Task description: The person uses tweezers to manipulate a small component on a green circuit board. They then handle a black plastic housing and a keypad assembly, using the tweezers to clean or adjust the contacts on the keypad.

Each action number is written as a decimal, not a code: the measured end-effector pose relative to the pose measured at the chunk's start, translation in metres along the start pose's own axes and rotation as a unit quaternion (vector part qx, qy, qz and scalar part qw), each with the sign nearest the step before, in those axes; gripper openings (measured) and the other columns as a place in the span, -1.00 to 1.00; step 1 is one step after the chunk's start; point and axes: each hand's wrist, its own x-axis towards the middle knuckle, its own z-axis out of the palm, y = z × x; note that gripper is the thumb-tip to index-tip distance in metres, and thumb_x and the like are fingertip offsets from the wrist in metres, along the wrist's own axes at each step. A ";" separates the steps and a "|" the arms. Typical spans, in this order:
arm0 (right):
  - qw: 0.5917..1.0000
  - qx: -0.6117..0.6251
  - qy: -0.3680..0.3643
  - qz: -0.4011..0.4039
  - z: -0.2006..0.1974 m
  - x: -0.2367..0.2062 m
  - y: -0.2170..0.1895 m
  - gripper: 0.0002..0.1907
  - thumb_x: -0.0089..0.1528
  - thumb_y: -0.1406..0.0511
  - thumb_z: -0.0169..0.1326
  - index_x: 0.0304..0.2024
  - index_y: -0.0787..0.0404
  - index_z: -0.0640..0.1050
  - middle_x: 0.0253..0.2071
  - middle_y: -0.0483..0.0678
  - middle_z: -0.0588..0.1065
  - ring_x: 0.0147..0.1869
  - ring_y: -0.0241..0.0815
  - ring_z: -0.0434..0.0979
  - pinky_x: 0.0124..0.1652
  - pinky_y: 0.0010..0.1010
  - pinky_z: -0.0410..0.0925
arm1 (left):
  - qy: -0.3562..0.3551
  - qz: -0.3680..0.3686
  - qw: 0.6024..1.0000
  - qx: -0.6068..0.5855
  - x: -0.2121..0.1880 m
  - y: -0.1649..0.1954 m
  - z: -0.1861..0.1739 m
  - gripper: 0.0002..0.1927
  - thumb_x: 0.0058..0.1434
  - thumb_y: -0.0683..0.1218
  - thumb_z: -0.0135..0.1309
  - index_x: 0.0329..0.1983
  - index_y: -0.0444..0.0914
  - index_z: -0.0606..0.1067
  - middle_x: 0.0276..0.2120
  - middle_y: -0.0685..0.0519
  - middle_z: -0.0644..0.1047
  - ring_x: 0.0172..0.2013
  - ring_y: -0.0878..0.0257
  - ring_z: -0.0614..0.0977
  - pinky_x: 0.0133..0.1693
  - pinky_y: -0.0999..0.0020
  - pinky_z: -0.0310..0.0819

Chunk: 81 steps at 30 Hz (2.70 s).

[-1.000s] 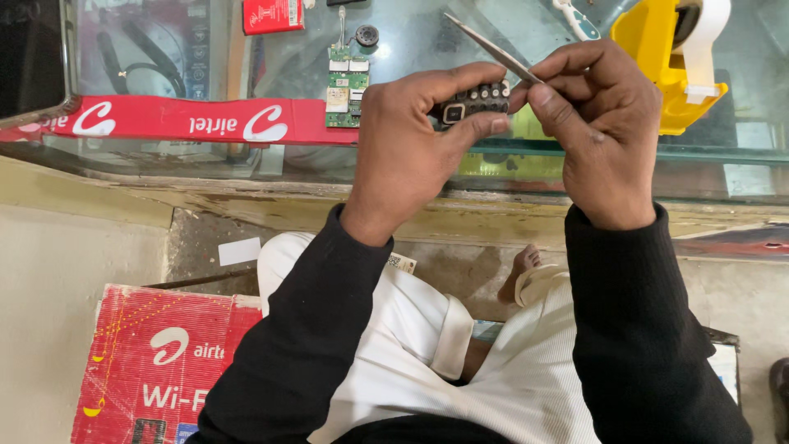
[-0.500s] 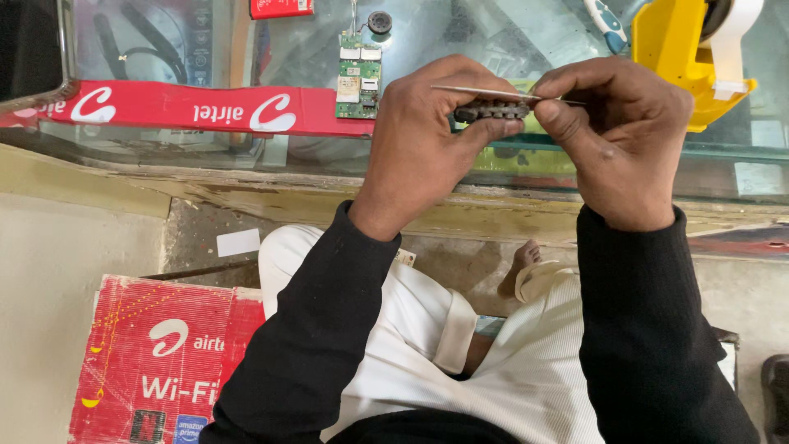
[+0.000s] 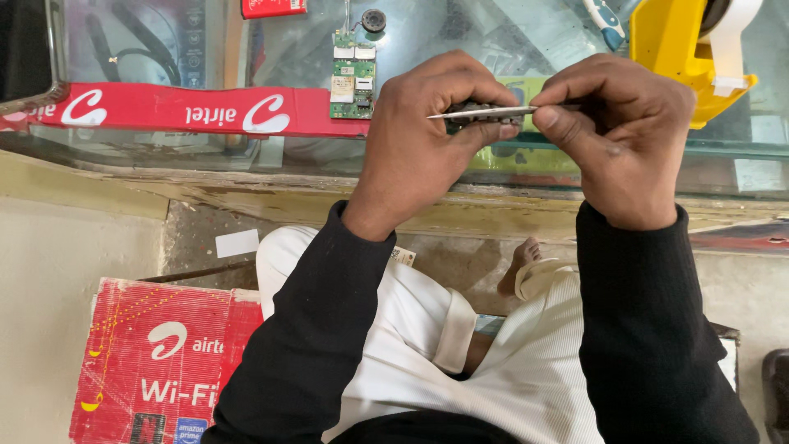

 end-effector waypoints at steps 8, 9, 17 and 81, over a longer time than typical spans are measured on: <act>0.997 0.079 -0.001 -0.006 0.003 -0.001 0.000 -0.91 0.34 0.50 0.22 -0.16 0.34 0.55 -0.23 -0.15 0.51 -0.23 -0.46 0.46 -0.19 -0.67 0.35 | -0.007 -0.016 1.000 0.004 0.001 0.000 0.003 -0.79 0.13 -0.16 0.41 -0.18 -0.23 0.65 -0.22 0.12 0.62 -0.23 0.32 0.71 -0.18 0.43 0.59; 0.997 0.079 -0.002 0.000 0.003 -0.001 0.000 -0.91 0.33 0.50 0.22 -0.17 0.34 0.55 -0.25 -0.15 0.51 -0.25 -0.47 0.45 -0.20 -0.66 0.34 | -0.008 -0.019 1.000 0.003 0.001 0.000 0.003 -0.79 0.14 -0.16 0.41 -0.18 -0.22 0.64 -0.23 0.13 0.63 -0.23 0.32 0.71 -0.19 0.44 0.59; 0.999 0.054 0.004 -0.003 0.005 -0.004 0.003 -0.91 0.34 0.50 0.22 -0.16 0.36 0.53 -0.25 -0.14 0.51 -0.28 -0.46 0.41 -0.25 -0.67 0.28 | -0.012 -0.017 1.000 0.007 0.000 -0.001 0.001 -0.77 0.14 -0.16 0.42 -0.16 -0.22 0.65 -0.22 0.12 0.63 -0.22 0.30 0.71 -0.15 0.42 0.59; 0.996 0.053 0.017 -0.068 -0.006 -0.011 0.024 -0.94 0.45 0.54 0.23 -0.12 0.40 0.59 -0.20 -0.05 0.54 -0.31 -0.41 0.42 -0.29 -0.67 0.28 | -0.060 -0.010 0.998 -0.012 -0.005 0.005 -0.013 -0.75 0.32 0.03 0.29 -0.14 -0.25 0.65 -0.30 0.08 0.56 -0.39 0.31 0.48 -0.31 0.37 0.34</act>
